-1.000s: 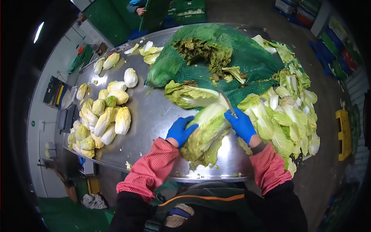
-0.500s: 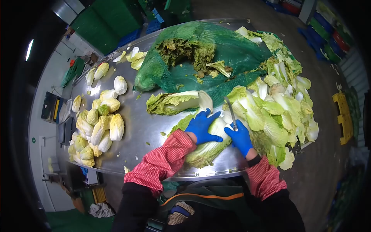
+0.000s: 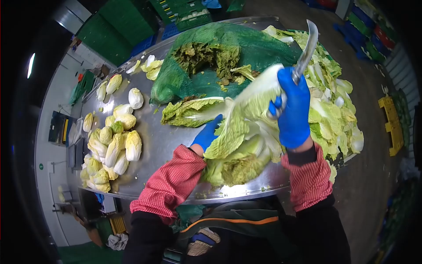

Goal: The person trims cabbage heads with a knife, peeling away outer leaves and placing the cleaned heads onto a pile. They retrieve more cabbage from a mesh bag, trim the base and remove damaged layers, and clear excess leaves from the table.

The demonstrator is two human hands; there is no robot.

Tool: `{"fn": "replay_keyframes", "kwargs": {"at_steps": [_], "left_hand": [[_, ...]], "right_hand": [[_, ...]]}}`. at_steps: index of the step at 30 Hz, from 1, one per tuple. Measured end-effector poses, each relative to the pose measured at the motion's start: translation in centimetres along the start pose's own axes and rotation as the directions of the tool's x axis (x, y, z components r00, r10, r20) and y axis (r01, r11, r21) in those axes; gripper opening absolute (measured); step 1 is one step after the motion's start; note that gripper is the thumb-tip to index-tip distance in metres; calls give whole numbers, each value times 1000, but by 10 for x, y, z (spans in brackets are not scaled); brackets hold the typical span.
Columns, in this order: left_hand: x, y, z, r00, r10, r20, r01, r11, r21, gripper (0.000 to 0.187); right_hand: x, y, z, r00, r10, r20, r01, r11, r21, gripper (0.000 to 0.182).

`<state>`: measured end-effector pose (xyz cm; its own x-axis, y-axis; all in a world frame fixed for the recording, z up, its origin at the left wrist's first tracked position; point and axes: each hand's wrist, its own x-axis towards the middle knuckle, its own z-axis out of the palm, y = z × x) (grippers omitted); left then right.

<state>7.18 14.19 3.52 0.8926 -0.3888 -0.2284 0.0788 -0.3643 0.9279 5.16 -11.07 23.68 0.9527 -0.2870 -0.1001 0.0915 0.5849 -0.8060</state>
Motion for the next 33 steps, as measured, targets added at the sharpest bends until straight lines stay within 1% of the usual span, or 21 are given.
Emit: {"fn": "replay_keyframes", "kwargs": {"at_steps": [1,2,3,4,6,10,11,13,15,16,18,19,21,22,24,26,28,29,30,31,33], "left_hand": [[0,-2,1,998,-3,59,3,1000,11,85],[-5,14,0,996,-12,88,-10,970,242,86],[-11,33,-1,993,-24,116,-32,888,459,87],[-21,52,2,990,-131,58,82,852,518,88],[-27,41,5,989,-143,-39,144,872,467,87],[-42,35,27,989,-97,-114,122,963,241,84],[-42,36,34,995,-47,-92,78,927,366,84],[-39,43,37,996,-31,-81,65,889,454,75],[-21,44,15,972,-161,-170,160,987,-21,71],[-16,45,2,953,-238,-189,184,946,-265,68],[-12,52,-16,896,7,-445,-43,997,-71,64],[-12,62,-15,902,76,-424,-95,995,-25,73],[-34,92,22,852,420,-314,-251,852,460,87],[-51,119,37,939,309,-150,-246,910,334,101],[-72,100,74,954,297,-38,-187,690,699,114],[-79,91,87,979,198,-48,-54,480,875,117],[-66,84,60,979,156,-130,61,384,921,117],[-54,55,35,964,178,-200,36,654,755,113],[-48,43,14,975,111,-191,32,785,619,104],[-43,38,-3,985,68,-161,41,808,588,98],[-39,40,-21,987,1,-160,91,821,564,85]], "right_hand": [[17,8,1,992,-123,38,127,980,-153,23],[36,25,-5,967,-239,92,256,920,-296,23],[53,45,-21,950,-277,146,310,767,-562,30],[63,68,-44,890,-377,258,426,483,-765,46],[38,84,-73,992,3,129,118,387,-914,61],[-12,125,-126,968,216,128,78,223,-972,78],[-21,126,-129,963,255,86,50,147,-988,81],[-23,134,-140,957,290,8,-71,260,-963,81],[-27,140,-150,969,247,-8,-89,318,-944,75],[-31,139,-145,942,327,-75,-192,340,-921,72],[-38,136,-134,857,479,-191,-390,360,-847,67],[-38,160,-136,975,218,-42,-125,385,-914,57],[-34,155,-124,943,321,-83,-248,519,-818,46],[-28,146,-108,923,374,-92,-308,574,-759,41],[-12,147,-91,890,455,-18,-326,610,-722,48],[-4,149,-70,886,460,58,-252,583,-773,48],[1,147,-65,888,436,144,-133,543,-829,46],[8,157,-72,894,402,199,-54,536,-842,46],[13,165,-76,893,368,258,28,527,-849,45],[12,167,-74,906,296,303,83,576,-813,45],[9,162,-67,887,403,225,-117,667,-736,41]]}}
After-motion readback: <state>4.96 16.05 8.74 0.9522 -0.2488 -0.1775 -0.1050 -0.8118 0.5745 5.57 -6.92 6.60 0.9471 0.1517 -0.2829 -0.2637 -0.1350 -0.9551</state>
